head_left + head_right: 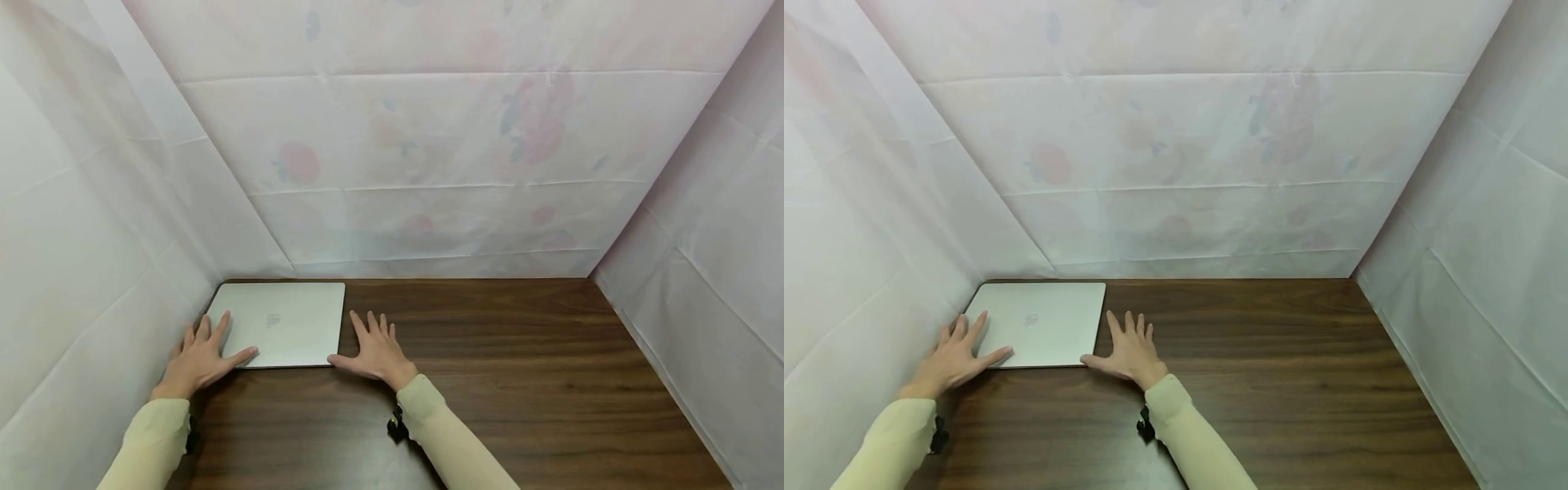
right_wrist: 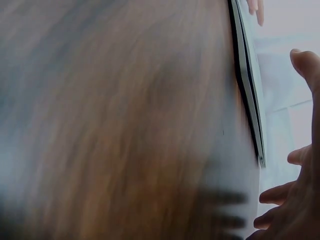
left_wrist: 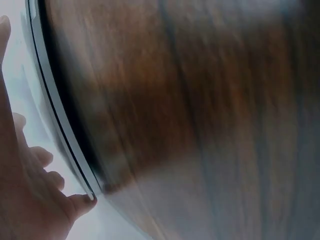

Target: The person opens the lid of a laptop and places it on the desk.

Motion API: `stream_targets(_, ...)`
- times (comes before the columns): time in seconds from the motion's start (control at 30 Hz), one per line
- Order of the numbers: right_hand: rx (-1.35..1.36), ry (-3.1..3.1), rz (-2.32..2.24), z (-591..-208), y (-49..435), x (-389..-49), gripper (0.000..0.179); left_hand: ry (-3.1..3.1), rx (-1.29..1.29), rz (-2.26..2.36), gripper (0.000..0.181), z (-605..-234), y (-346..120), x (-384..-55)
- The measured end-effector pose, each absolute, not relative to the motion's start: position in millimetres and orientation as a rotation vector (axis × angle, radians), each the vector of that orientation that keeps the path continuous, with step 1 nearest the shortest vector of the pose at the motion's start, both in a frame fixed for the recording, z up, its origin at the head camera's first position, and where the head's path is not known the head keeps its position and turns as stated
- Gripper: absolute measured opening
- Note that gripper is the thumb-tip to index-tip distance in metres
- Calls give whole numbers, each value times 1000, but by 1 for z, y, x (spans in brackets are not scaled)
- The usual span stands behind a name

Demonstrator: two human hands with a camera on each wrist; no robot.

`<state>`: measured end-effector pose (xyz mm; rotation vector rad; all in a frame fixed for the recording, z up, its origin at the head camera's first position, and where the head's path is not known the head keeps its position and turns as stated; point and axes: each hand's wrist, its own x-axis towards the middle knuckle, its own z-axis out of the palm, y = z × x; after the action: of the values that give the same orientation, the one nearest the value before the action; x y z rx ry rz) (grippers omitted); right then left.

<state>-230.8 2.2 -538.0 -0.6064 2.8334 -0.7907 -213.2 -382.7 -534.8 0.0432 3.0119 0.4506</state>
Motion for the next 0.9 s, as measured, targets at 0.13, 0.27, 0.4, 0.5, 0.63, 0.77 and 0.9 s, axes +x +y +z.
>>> stream_targets(0.13,-609,2809,-827,-538,-11,-233,106,3021,47,483,111,-535,-378,-217)
stream_targets(0.27,-612,2784,-817,-536,-21,-231,107,3035,39,465,112,-538,-374,-220)
stream_targets(0.4,-612,2778,-779,-536,-28,-230,108,3041,22,451,112,-541,-373,-222)
stream_targets(0.5,-609,2799,-726,-536,-32,-231,108,3044,12,454,113,-541,-374,-222)
stream_targets(0.63,-606,2820,-675,-535,-35,-232,108,3040,-2,466,115,-541,-377,-222)
stream_targets(0.77,-610,2822,-651,-538,-37,-235,109,3034,-18,472,116,-540,-377,-220)
stream_targets(0.9,-609,2831,-632,-540,-39,-237,112,3021,-37,476,117,-538,-377,-219)
